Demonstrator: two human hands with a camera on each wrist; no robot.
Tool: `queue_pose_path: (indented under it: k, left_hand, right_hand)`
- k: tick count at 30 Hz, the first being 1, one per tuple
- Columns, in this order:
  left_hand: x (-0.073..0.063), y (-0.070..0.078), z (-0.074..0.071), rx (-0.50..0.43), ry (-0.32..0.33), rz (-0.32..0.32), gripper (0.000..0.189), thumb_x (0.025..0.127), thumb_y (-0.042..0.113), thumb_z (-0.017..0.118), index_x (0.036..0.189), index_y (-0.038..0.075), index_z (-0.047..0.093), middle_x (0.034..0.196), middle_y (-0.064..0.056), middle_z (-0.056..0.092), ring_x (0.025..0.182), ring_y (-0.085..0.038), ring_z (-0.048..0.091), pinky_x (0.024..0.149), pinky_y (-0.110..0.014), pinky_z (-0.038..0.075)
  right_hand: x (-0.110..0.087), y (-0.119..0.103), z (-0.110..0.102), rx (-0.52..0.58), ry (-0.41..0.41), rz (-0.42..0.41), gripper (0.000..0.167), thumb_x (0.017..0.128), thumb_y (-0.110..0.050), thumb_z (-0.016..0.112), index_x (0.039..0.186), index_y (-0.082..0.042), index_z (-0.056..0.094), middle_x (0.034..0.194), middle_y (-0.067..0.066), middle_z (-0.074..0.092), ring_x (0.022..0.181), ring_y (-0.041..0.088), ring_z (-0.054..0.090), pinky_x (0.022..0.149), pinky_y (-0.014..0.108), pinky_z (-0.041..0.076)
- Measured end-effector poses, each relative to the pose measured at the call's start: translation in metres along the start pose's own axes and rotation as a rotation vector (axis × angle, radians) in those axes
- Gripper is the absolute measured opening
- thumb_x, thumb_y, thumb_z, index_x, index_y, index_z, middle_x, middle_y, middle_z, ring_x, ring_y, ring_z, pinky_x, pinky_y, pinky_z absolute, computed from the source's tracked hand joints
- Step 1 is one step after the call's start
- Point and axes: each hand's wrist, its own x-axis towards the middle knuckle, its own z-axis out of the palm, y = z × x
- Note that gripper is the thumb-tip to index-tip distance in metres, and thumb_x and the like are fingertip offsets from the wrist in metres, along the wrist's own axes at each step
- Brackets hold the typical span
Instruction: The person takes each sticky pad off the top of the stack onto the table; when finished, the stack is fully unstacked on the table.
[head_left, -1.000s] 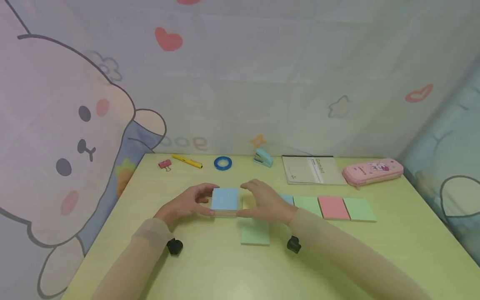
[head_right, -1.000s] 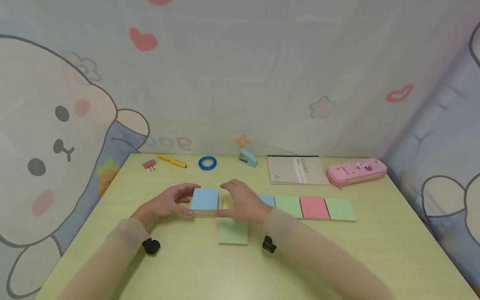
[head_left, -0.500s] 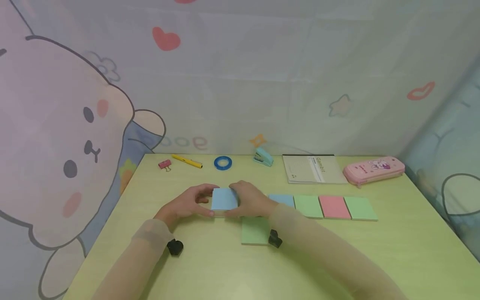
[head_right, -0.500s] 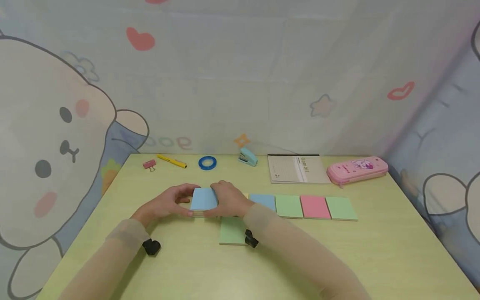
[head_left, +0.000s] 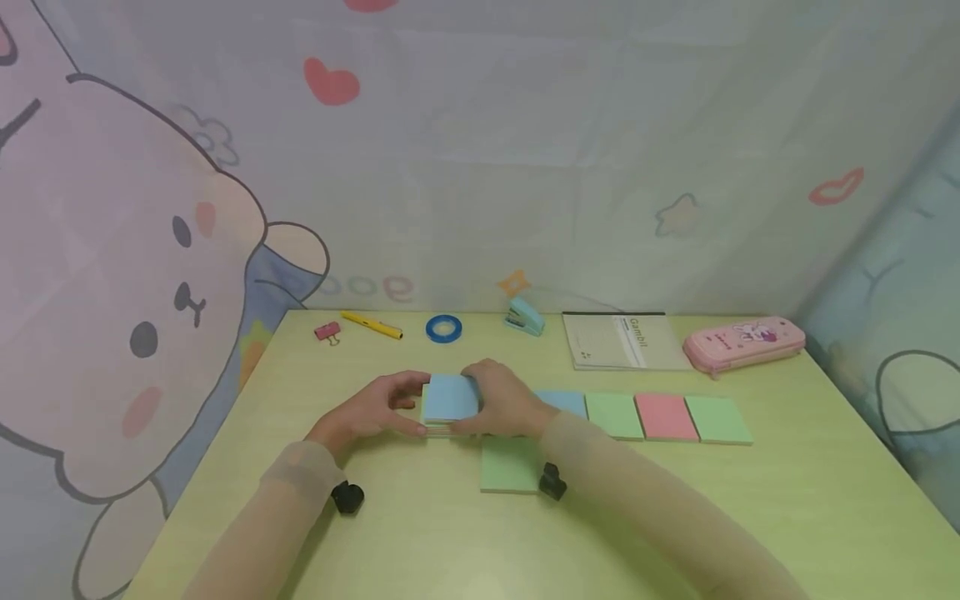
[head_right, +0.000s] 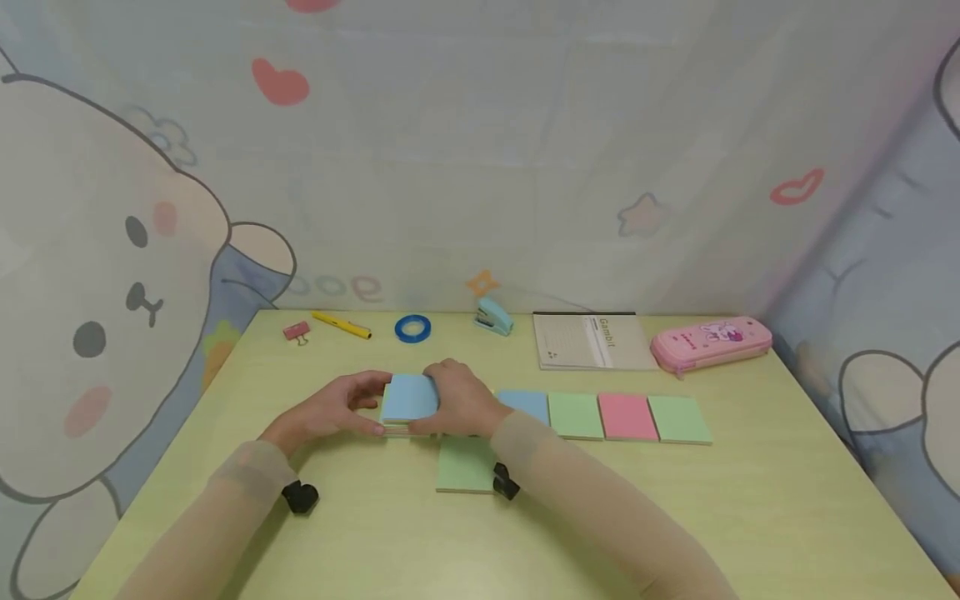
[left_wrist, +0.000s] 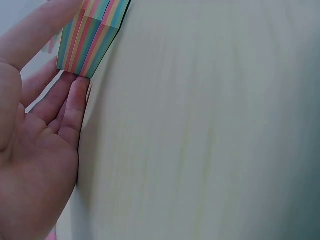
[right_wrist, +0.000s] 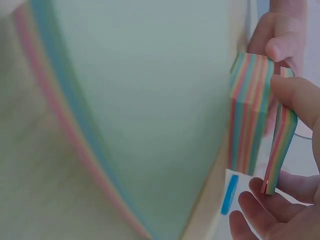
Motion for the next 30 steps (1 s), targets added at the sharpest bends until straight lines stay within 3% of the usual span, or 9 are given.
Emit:
queue_pose_path:
  k: [5,10,22,30]
  left_hand:
    - [-0.001,-0.001,0.0,0.016,-0.001,0.008,0.082,0.084,0.011,0.09,0.154,0.001,0.048,0.156,-0.019,0.049,0.141,-0.039,0.046,0.12,-0.054,0.039]
    - [-0.001,-0.002,0.001,0.009,-0.002,0.026,0.079,0.084,0.007,0.089,0.153,0.002,0.05,0.154,-0.019,0.05,0.14,-0.039,0.047,0.12,-0.055,0.038]
    - [0.0,-0.001,0.003,-0.006,-0.016,0.035,0.08,0.083,0.006,0.09,0.152,-0.001,0.05,0.151,-0.021,0.053,0.137,-0.038,0.051,0.119,-0.058,0.037]
    - [0.0,-0.002,0.004,-0.005,0.012,-0.028,0.081,0.081,0.011,0.092,0.152,0.005,0.052,0.155,-0.016,0.05,0.136,-0.037,0.053,0.12,-0.056,0.037]
  right_hand:
    - [-0.01,0.005,-0.01,0.006,0.066,-0.003,0.087,0.078,-0.046,0.091,0.144,0.0,0.055,0.133,0.011,0.063,0.113,0.024,0.059,0.096,0.039,0.054]
    - [-0.033,0.009,-0.027,0.054,0.11,-0.011,0.084,0.079,-0.044,0.092,0.143,-0.003,0.056,0.134,0.009,0.063,0.115,0.024,0.06,0.098,0.041,0.054]
    - [-0.11,0.038,-0.057,0.001,0.195,-0.038,0.082,0.078,-0.039,0.093,0.142,-0.003,0.059,0.131,0.011,0.065,0.112,0.025,0.063,0.089,0.043,0.057]
    - [-0.155,0.056,-0.058,-0.082,0.178,-0.014,0.079,0.076,-0.04,0.094,0.136,-0.001,0.061,0.126,0.01,0.066,0.113,0.025,0.062,0.092,0.045,0.056]
